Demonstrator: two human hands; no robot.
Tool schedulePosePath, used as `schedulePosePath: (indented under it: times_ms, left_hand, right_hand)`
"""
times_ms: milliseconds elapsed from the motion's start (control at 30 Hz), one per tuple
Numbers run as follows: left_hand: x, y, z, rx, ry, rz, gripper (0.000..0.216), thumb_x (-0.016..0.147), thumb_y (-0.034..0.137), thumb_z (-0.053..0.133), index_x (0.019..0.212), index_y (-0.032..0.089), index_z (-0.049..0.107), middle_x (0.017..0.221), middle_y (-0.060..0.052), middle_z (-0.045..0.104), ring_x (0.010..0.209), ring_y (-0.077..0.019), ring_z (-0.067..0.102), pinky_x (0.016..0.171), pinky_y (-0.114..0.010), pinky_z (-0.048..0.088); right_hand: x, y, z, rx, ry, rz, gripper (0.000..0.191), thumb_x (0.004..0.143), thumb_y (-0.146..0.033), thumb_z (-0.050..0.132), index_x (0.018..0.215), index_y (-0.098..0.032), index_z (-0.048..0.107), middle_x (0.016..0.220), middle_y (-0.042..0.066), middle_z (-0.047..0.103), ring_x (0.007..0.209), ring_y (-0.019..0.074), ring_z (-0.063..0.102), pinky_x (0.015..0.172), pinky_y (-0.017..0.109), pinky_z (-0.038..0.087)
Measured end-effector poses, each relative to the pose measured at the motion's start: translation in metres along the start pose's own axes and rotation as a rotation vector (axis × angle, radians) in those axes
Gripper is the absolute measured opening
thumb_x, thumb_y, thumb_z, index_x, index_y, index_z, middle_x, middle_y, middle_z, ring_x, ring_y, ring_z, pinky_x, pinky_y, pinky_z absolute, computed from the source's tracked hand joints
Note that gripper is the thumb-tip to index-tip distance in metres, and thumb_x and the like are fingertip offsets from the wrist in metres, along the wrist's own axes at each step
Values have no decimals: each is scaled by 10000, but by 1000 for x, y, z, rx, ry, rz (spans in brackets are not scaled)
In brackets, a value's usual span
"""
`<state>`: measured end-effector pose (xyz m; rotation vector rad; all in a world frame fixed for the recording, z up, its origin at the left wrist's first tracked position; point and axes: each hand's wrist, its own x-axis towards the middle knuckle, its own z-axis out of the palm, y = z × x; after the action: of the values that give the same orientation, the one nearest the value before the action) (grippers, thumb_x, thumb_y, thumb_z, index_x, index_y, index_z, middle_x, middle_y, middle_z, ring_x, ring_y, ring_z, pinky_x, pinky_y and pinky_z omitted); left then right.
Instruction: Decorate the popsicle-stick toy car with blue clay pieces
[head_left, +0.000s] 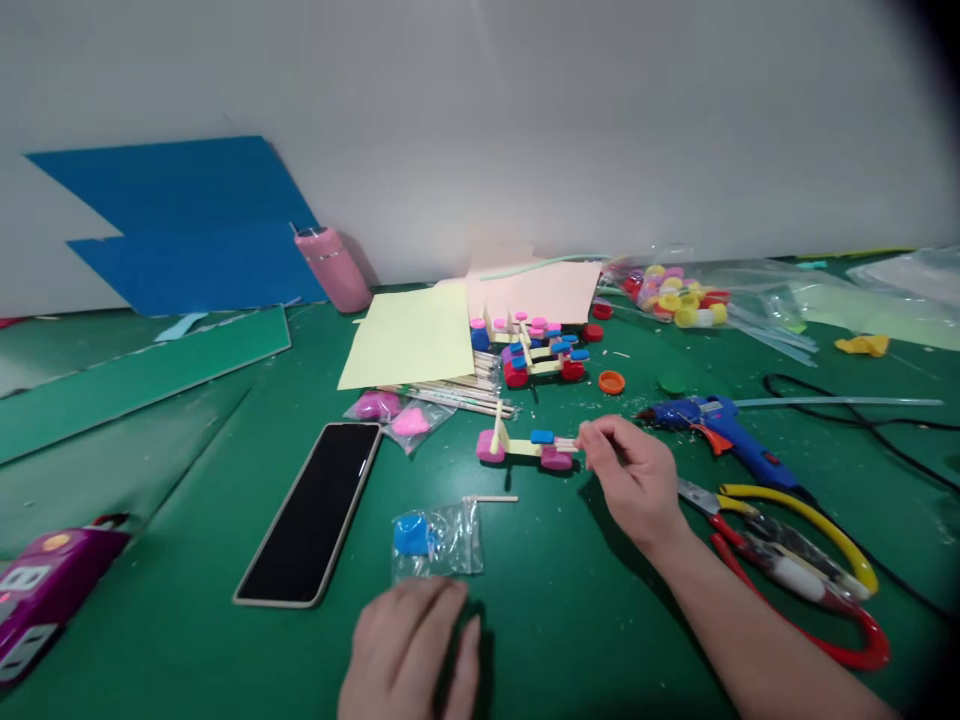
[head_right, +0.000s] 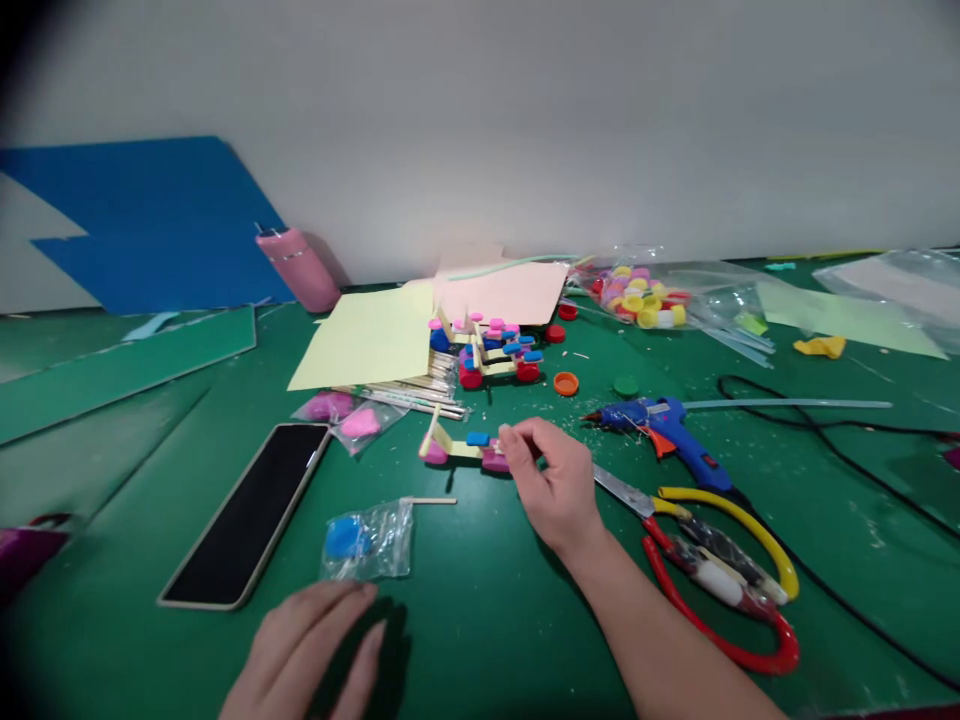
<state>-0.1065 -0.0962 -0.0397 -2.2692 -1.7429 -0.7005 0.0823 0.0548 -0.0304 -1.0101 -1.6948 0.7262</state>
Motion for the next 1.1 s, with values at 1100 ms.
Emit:
schedulePosePath:
  times_ms: [1100]
  left_hand:
    - [17, -15, 13, -235, -56, -182, 187, 778, 138, 481, 953, 191, 518, 954, -79, 613, 888, -165, 593, 738, -251, 499]
  right_hand:
    - [-16, -16, 22, 84, -485, -254, 195, 742, -178, 561, 926, -209, 619, 852, 32, 577, 742, 119, 558, 665, 228, 446]
